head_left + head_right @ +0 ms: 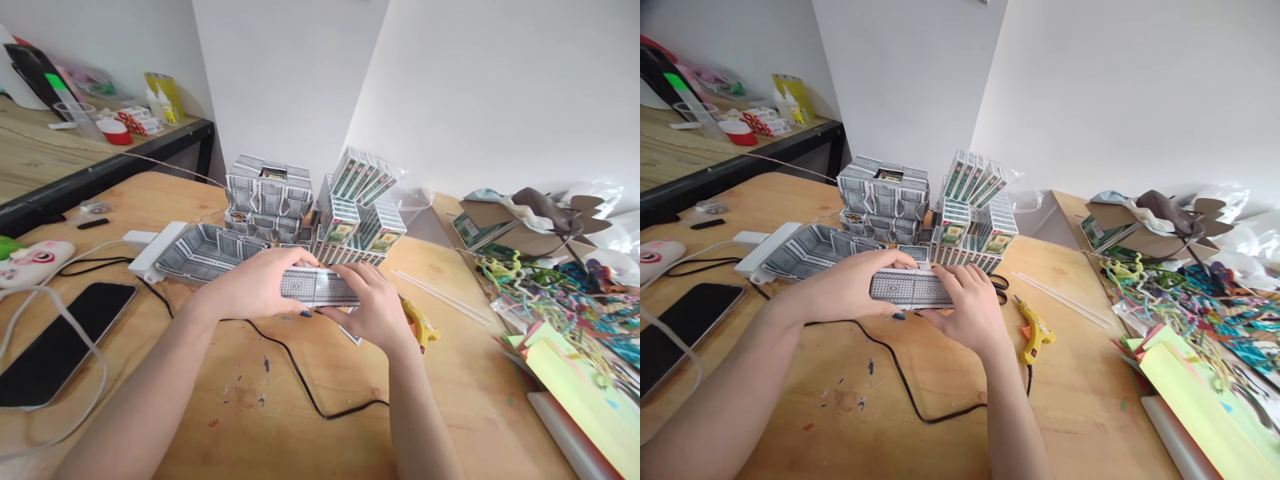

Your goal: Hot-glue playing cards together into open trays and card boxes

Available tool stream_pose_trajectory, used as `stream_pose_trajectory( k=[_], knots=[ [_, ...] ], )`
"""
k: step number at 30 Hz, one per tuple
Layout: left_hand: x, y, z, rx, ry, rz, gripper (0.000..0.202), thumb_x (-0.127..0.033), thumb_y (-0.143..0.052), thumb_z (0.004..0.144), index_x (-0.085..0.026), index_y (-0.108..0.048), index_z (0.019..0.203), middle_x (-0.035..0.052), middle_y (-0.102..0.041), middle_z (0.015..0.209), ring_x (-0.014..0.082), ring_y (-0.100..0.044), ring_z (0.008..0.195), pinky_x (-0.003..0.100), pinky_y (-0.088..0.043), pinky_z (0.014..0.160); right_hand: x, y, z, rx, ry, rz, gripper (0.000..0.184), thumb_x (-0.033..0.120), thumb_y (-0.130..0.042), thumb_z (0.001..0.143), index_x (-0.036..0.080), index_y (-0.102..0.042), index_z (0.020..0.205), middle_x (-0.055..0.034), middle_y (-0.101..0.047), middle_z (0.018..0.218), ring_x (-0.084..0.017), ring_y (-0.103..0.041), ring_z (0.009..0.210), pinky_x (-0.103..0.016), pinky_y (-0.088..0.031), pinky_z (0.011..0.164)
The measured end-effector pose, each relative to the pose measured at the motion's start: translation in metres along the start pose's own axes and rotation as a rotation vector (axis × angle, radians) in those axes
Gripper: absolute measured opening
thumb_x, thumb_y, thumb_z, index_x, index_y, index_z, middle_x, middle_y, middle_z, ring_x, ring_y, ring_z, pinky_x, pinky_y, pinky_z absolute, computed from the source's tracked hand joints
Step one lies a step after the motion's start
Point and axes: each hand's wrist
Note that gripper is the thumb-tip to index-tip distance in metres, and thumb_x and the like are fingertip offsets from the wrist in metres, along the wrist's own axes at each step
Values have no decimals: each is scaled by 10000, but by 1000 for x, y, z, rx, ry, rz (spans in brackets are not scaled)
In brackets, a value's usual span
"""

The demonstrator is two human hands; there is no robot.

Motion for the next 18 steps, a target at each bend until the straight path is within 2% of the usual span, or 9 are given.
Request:
stream_pose_trajectory(
  k=[2,6,11,18],
  knots=[
    [2,-3,0,-39,-8,81,573,-305,-696,620,-255,-501,1156,32,-578,1162,244,-520,1072,339,-392,877,-3,-2,-1,-13,-17,-35,524,508,-622,732,185,-553,1139,-101,-644,1020,-268,-595,917,-400,-472,793],
    [4,-10,3,-53,-42,144,478,-265,-650,660,-234,-512,1117,41,-588,1121,243,-531,1054,359,-382,895,-6,-4,-2,-30,-35,-67,497,510,-603,741,181,-570,1113,-96,-656,986,-255,-621,865,-366,-487,711],
    [4,-8,5,-64,-69,154,437,-286,-659,667,-245,-547,1087,24,-619,1092,238,-559,1006,347,-394,853,-5,-4,-2,-36,-16,-37,473,497,-606,747,193,-572,1107,-97,-657,1010,-249,-624,889,-352,-494,727],
    [8,-3,2,-59,-62,142,511,-319,-701,650,-284,-567,1142,-6,-637,1130,228,-580,1007,324,-403,845,-5,-5,-1,-49,-7,-5,498,510,-619,740,179,-579,1110,-106,-650,1033,-250,-623,903,-364,-500,771]
  ],
)
Point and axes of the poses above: each hand's wrist, its own z-axis towards the middle knuckle, its own y-axis out of the back of the hand, x = y × z
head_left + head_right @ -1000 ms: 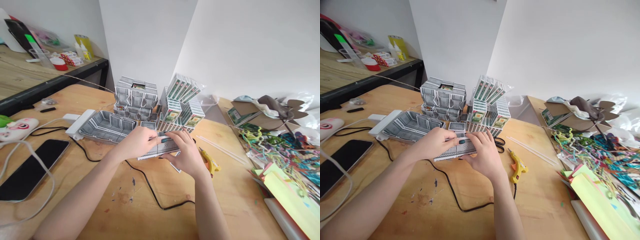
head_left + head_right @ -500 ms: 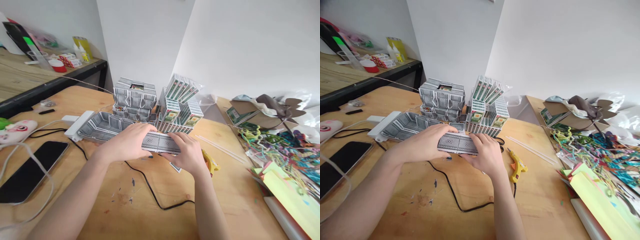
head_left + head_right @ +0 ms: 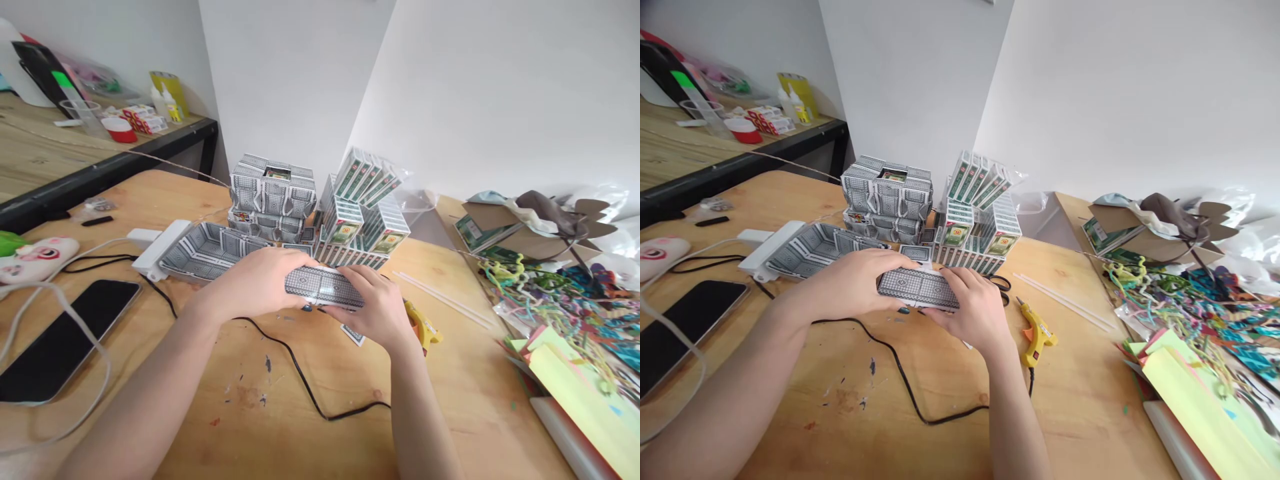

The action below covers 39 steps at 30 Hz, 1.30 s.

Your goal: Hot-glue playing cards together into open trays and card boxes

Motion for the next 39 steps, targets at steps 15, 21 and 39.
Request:
stream_pose_trajectory(
  k=[15,21,39],
  knots=[
    [-1,4,-2,-17,-24,-9,497,-339,-673,680,-309,-603,1171,-23,-671,1127,209,-627,990,287,-442,844,-2,3,-1,37,-12,103,516,473,-648,729,181,-571,1148,-104,-640,1082,-253,-608,966,-383,-499,832],
    [-2,8,-4,3,-19,22,482,-372,-651,690,-294,-610,1164,-12,-695,1069,206,-648,923,284,-459,784,-1,2,-2,50,-19,145,527,458,-660,719,193,-561,1163,-96,-625,1116,-245,-598,994,-370,-491,852],
    [-9,3,-1,-29,86,4,472,-316,-667,688,-276,-472,1116,-12,-616,1097,206,-600,932,309,-434,765,2,4,-1,-23,-38,47,464,416,-674,713,196,-502,1083,-83,-609,950,-248,-581,889,-391,-487,770]
  ],
)
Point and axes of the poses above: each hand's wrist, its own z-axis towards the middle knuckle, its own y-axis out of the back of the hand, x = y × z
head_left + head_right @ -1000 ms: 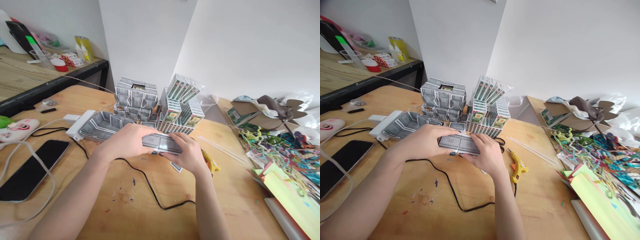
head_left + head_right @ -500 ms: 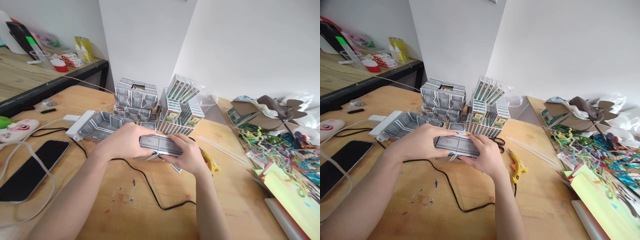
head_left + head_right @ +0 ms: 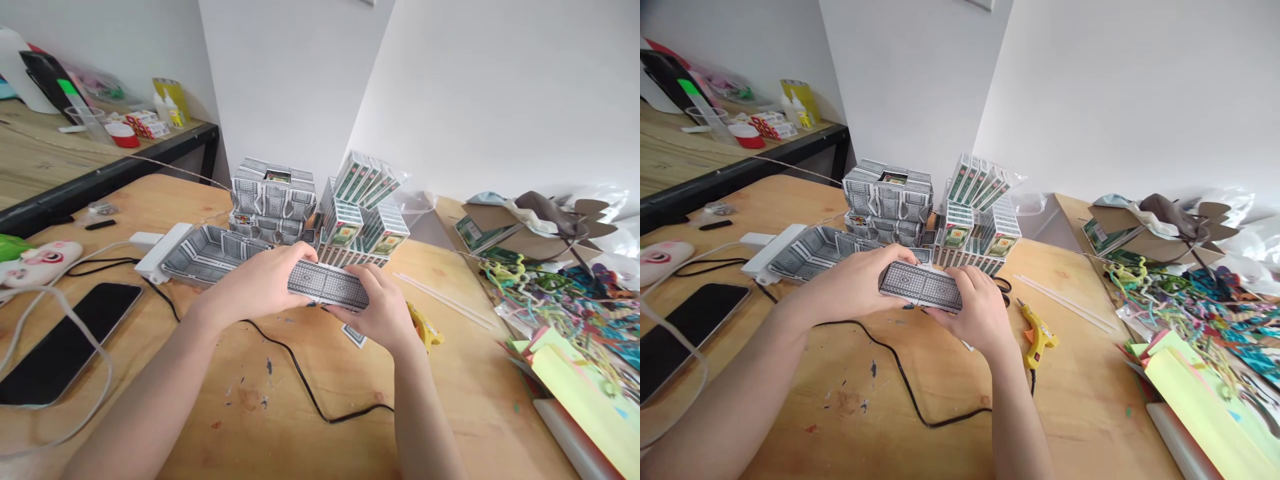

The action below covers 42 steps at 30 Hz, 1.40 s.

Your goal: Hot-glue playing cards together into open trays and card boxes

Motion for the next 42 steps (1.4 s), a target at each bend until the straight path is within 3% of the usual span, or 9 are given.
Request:
stream_pose_trajectory(
  k=[18,32,42],
  knots=[
    [0,-5,1,27,72,-2,477,-339,-652,678,-263,-451,1105,8,-646,998,229,-623,866,306,-424,670,-2,-1,0,23,-8,-33,471,424,-667,718,186,-517,1096,-99,-612,978,-260,-583,899,-407,-490,778],
    [2,-9,3,29,54,24,496,-336,-652,694,-236,-435,1129,51,-643,1041,248,-626,907,322,-441,699,-3,0,2,83,-27,-36,451,417,-643,738,188,-520,1107,-99,-612,977,-265,-575,907,-418,-482,783],
    [3,-13,3,64,52,179,471,-340,-648,702,-235,-451,1117,49,-656,981,268,-630,862,332,-430,665,1,-4,3,148,-33,-83,446,431,-649,733,187,-540,1091,-87,-615,966,-259,-575,897,-394,-464,777]
  ],
)
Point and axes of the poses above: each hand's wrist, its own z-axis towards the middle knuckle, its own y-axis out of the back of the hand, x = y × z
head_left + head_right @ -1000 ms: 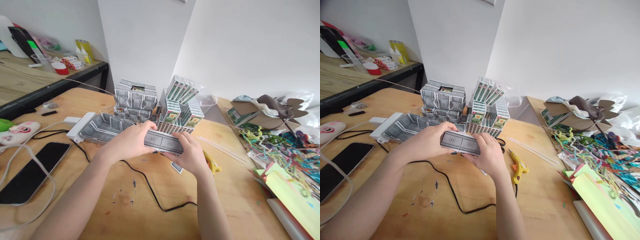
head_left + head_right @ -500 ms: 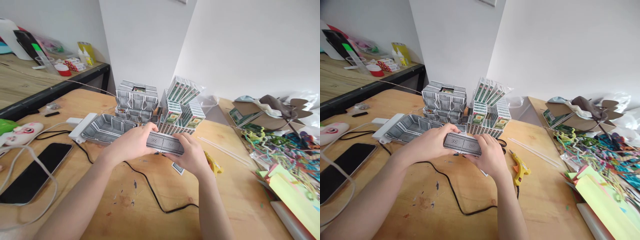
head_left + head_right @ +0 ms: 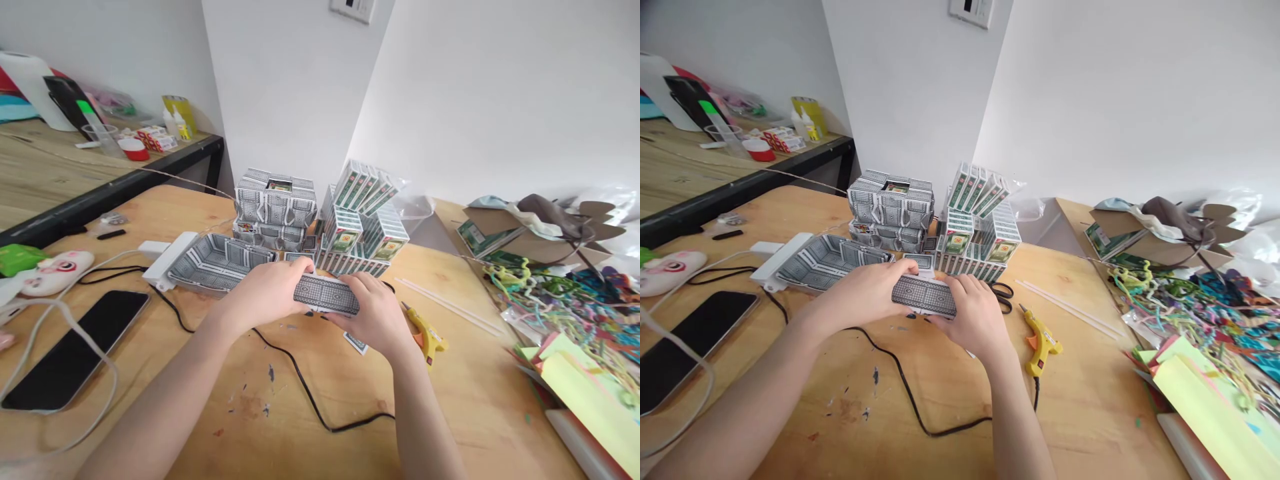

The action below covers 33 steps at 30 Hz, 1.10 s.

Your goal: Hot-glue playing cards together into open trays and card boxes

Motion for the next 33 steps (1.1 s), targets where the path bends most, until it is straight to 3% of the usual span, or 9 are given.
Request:
stream_pose_trajectory(
  k=[9,13,19,28,33],
  knots=[
    [-4,-5,-1,-171,-109,116,388,-277,-714,637,-180,-505,949,83,-522,1084,267,-492,1031,390,-392,877,4,-4,1,35,-22,7,491,364,-701,683,191,-522,1106,-70,-604,942,-255,-570,896,-380,-459,761],
    [-6,-9,-3,-195,-90,196,346,-285,-710,625,-184,-510,889,86,-488,1065,281,-456,998,413,-388,831,7,-4,1,51,-24,16,502,340,-726,656,207,-516,1092,-60,-600,951,-246,-571,887,-363,-456,739],
    [-13,-13,-2,-197,-63,341,309,-263,-714,619,-180,-513,839,96,-474,1066,280,-428,934,394,-358,724,10,-12,2,113,-35,-62,365,327,-719,664,208,-532,953,-44,-591,902,-234,-571,838,-331,-437,667],
    [-15,-16,5,-156,-149,322,195,-108,-611,677,-181,-505,824,81,-504,1006,265,-437,930,396,-346,754,8,-23,5,159,-66,-115,256,343,-664,705,206,-481,821,-32,-598,834,-213,-583,752,-293,-374,575],
    [-16,-19,7,-155,-165,367,186,-127,-633,666,-169,-530,815,85,-515,979,271,-443,922,397,-350,727,6,-25,5,181,-73,-113,251,347,-660,706,210,-481,817,-26,-612,813,-204,-591,718,-278,-321,537]
  ],
)
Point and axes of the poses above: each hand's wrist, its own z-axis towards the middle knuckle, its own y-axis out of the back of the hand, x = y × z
